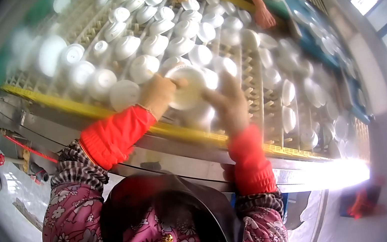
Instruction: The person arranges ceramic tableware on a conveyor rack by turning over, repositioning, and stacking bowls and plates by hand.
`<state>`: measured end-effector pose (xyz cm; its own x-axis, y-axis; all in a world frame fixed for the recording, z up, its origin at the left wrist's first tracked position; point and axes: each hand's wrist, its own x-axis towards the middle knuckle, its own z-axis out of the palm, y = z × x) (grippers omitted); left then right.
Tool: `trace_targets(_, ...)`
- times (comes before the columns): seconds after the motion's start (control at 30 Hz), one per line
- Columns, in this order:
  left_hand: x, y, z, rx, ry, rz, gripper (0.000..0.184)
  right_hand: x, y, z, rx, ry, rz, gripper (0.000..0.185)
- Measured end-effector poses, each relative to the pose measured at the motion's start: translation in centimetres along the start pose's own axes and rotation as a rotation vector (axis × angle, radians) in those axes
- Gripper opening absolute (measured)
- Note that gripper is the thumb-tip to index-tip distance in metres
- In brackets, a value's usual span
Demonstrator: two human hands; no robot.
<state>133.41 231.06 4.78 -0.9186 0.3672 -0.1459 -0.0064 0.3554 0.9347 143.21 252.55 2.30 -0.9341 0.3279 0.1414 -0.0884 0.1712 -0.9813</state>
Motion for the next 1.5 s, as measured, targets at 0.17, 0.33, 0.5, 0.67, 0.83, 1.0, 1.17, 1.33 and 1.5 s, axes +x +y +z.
trace_targets(0.17, -1.4, 0.0, 1.7, 0.075, -0.023, 0.244, 0.043, -0.6, -3.0, 4.3, -0.439, -0.023, 0.115, 0.055)
trace_targets(0.33, 0.2, -0.7, 1.8, 0.048, 0.038, 0.308, 0.051, 2.0, 0.4, 4.5, -0.323, -0.030, 0.172, 0.043)
trace_targets(0.5, 1.9, -2.9, 1.5, 0.067, 0.094, 0.533, 0.039, 2.8, 3.2, 4.4, 0.152, -0.089, 0.161, 0.051)
trace_targets(0.67, 2.0, -1.2, 0.4, 0.053, 0.102, 0.299, 0.033, 4.7, 6.8, 6.4, -0.172, -0.016, -0.088, 0.036)
trace_targets(0.83, 2.6, -1.0, -0.2, 0.021, 0.120, 0.265, 0.033, 5.6, 7.2, 7.2, -0.583, -0.062, -0.355, 0.029)
trace_targets(1.0, 3.0, -1.5, -0.3, 0.082, 0.125, 0.259, 0.032, 5.9, 8.0, 7.3, -0.531, -0.039, -0.323, 0.028)
trace_targets(1.17, 2.7, -1.0, -0.7, 0.133, 0.097, 0.190, 0.036, 5.5, 6.8, 7.0, -0.821, -0.118, -0.372, 0.031)
trace_targets(1.33, 4.3, -2.6, -0.8, -0.014, 0.045, 0.209, 0.049, 5.5, 7.5, 7.9, 0.039, -0.004, -0.023, 0.026)
trace_targets(1.5, 3.1, -2.6, 0.6, -0.035, 0.105, 0.305, 0.078, 3.7, 3.0, 5.9, -0.855, 0.041, -0.498, 0.023)
